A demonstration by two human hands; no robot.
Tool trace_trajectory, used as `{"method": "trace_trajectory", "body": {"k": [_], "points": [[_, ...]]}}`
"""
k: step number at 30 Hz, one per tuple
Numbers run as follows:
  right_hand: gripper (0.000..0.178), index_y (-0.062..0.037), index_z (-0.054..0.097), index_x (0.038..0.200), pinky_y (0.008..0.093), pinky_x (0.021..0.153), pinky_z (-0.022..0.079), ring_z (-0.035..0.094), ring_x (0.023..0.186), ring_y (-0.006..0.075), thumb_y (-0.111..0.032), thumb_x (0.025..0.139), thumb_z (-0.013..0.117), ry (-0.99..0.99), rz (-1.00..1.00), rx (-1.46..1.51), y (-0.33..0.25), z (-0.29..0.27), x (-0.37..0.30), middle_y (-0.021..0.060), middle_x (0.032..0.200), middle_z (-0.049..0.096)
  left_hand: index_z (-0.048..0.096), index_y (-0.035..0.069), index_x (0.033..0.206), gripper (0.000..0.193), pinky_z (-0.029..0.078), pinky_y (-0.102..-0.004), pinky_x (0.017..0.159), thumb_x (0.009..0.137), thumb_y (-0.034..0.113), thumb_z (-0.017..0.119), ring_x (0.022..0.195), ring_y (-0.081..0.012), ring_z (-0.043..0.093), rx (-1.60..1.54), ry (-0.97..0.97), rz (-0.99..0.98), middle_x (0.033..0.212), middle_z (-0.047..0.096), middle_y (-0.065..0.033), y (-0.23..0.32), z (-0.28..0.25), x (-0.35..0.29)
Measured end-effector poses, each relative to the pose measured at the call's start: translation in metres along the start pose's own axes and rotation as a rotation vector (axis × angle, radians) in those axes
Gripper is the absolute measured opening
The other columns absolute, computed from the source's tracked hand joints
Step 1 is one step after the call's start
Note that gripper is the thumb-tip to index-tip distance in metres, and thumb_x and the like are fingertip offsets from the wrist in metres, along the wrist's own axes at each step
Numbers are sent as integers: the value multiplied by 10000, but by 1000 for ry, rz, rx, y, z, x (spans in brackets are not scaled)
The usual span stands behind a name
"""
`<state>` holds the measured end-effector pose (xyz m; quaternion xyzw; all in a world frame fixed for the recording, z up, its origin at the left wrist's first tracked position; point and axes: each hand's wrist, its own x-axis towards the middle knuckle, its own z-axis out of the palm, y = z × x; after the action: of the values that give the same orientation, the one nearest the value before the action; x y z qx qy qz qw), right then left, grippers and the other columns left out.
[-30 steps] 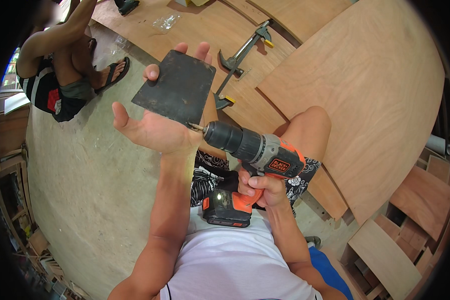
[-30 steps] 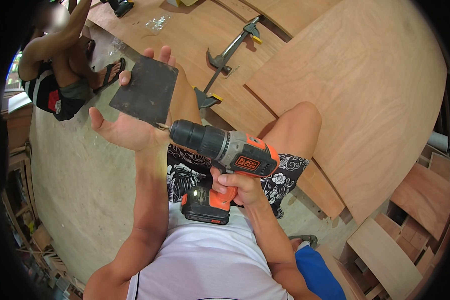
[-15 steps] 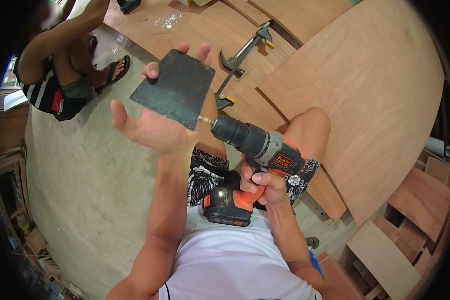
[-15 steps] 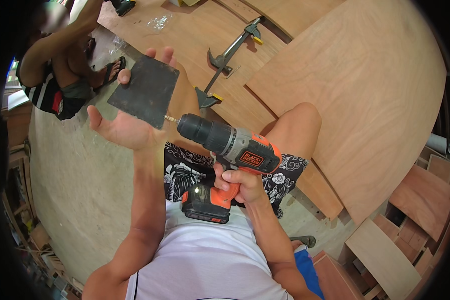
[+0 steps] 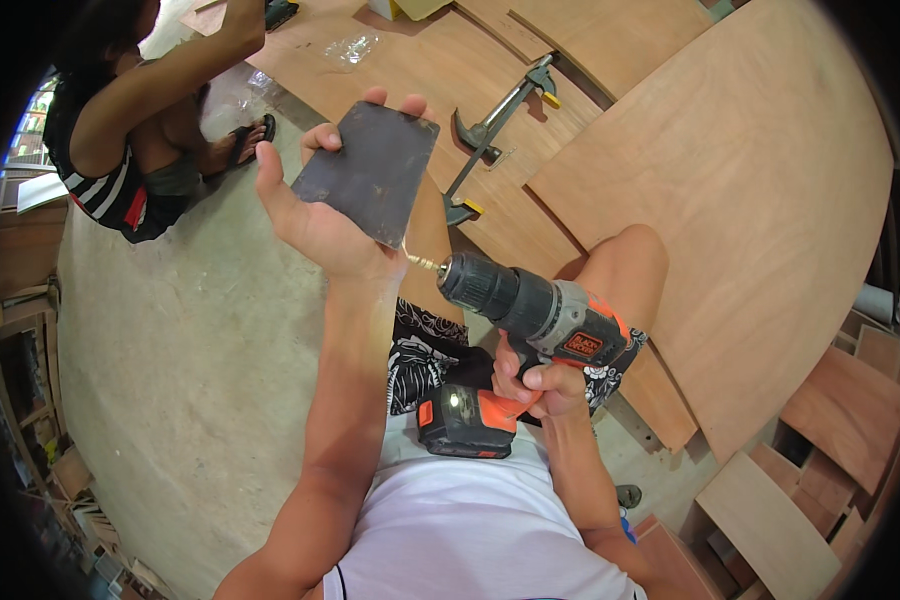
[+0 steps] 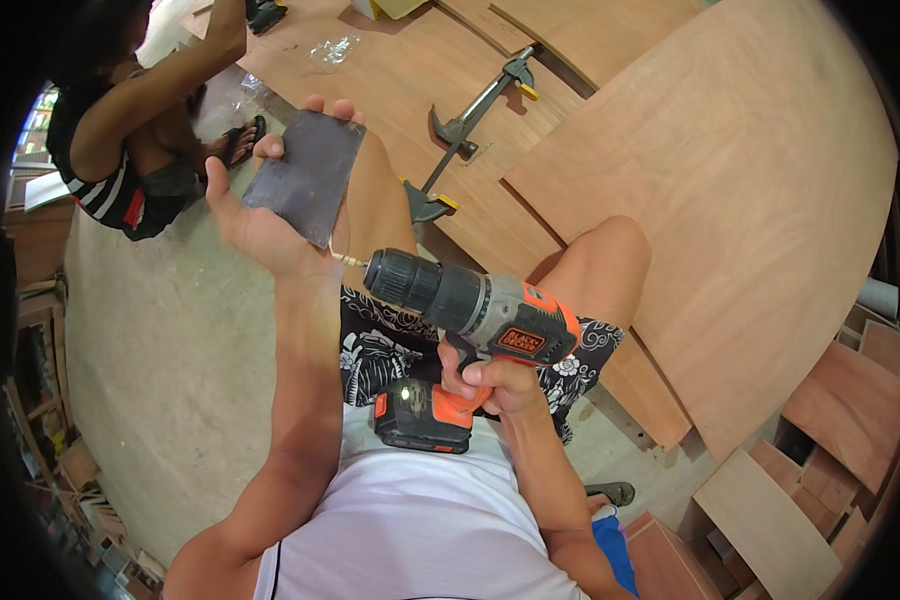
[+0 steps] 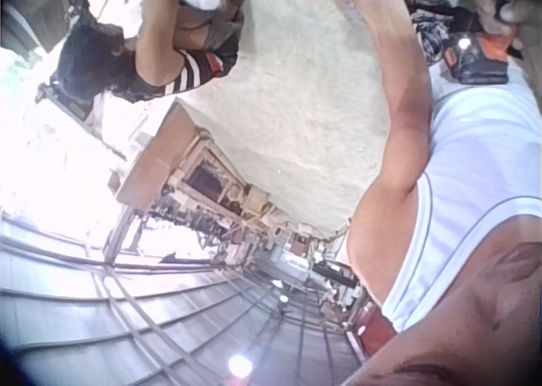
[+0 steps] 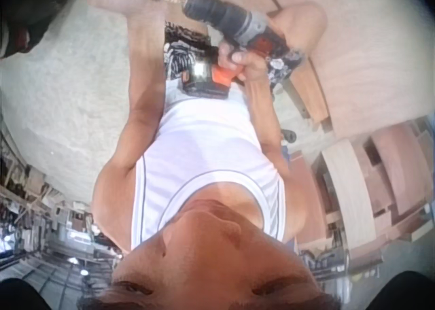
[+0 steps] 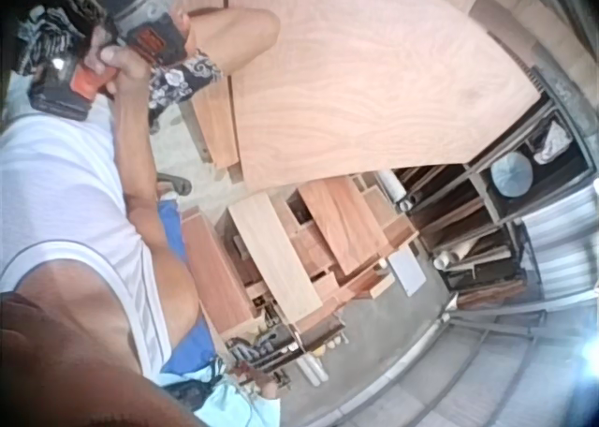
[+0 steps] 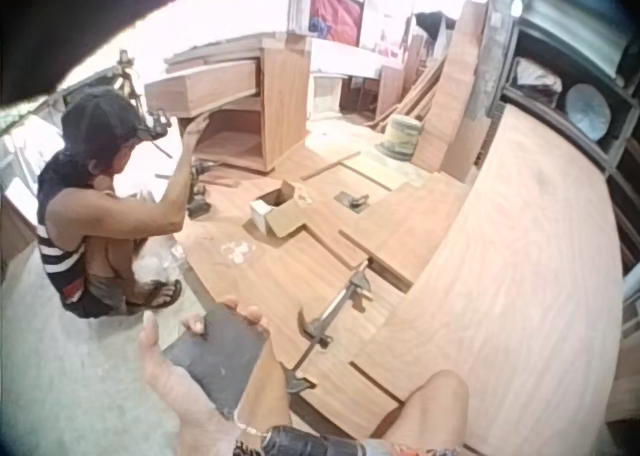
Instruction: The person drills a hole into a small dark metal plate using a cordless drill, then uses a lighter to heat the drilled area. The person inspects the plate after heating.
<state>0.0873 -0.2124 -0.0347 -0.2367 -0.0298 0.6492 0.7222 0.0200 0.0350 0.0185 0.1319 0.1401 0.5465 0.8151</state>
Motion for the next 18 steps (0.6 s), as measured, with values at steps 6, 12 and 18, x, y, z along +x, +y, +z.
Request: {"method": "trace_trajectory", "body": {"k": [6, 12, 18], "points": [[347, 72, 617, 997, 259, 418, 321, 456, 442, 102, -107, 752, 785, -22, 38, -58, -4, 9, 2, 63, 665, 570, 502, 92, 853, 539, 476, -669, 1029, 1017, 604, 462, 1169, -545, 603, -29, 183, -75, 1212, 602, -305, 5, 3, 6], [443, 78, 619, 1065, 274, 436, 383, 507, 492, 128, -81, 708, 829, -48, 96, -60, 0, -7, -8, 98, 732, 619, 524, 105, 823, 539, 422, -658, 1108, 1046, 593, 473, 1227, -509, 564, 66, -23, 38, 1201, 592, -276, 10, 13, -2], [717, 35, 612, 1216, 297, 495, 485, 638, 593, 193, -113, 596, 941, -198, -154, -244, 10, -15, -7, 148, 868, 705, 556, 124, 875, 521, 395, -665, 1133, 1056, 600, 449, 1232, -480, 561, 110, 12, -6, 1184, 603, -236, 10, -10, 8]]}}
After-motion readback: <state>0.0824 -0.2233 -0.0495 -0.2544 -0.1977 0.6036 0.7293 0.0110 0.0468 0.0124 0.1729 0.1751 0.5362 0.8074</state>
